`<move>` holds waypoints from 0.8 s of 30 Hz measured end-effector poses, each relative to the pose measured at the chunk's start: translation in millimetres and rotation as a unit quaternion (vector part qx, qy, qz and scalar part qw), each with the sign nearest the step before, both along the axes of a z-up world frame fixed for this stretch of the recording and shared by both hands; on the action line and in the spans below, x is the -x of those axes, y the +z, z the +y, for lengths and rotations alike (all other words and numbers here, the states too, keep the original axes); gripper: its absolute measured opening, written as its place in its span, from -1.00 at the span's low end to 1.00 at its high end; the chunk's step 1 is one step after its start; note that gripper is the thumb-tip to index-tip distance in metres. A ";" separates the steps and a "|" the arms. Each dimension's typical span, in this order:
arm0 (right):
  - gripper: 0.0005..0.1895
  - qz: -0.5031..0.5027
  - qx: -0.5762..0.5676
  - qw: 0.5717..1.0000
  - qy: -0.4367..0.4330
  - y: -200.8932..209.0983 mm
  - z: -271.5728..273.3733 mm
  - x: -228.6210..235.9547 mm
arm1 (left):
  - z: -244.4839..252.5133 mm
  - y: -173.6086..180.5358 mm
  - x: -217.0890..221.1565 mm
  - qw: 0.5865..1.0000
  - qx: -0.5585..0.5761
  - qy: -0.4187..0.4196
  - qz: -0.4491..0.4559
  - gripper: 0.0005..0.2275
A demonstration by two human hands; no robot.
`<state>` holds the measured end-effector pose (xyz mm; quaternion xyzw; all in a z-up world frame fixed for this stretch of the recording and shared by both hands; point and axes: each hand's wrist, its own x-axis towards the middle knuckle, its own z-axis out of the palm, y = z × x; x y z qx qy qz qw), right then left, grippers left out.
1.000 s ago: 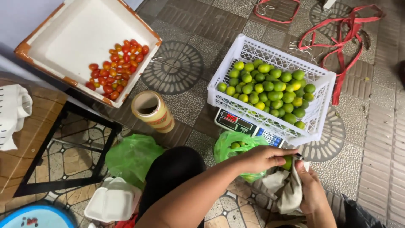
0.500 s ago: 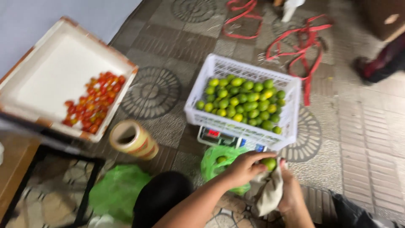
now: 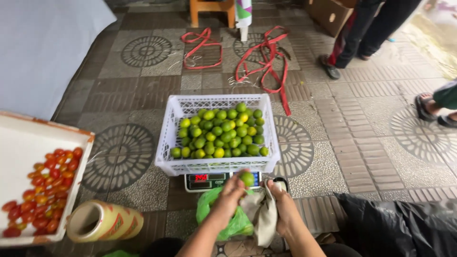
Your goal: Cleaning individual limes with a cloth and placing them into a plastic bag for weighing.
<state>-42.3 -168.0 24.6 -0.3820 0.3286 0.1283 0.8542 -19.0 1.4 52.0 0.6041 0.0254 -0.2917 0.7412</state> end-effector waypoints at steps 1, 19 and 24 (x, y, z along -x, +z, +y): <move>-0.72 0.036 0.002 0.999 -0.026 -6.1 -4.5 -4.0 | 4.4 -0.4 -13.9 0.998 -0.024 0.053 -0.007 -0.63; -0.66 0.027 0.138 0.980 -0.142 8.6 -8.5 5.0 | 22.9 -260.8 -28.6 0.720 -0.596 -0.339 -0.108 -0.75; -0.62 0.020 0.138 0.974 -0.176 32.5 6.1 -6.9 | 52.0 -224.1 -3.6 0.769 -0.575 -0.223 -0.170 -0.67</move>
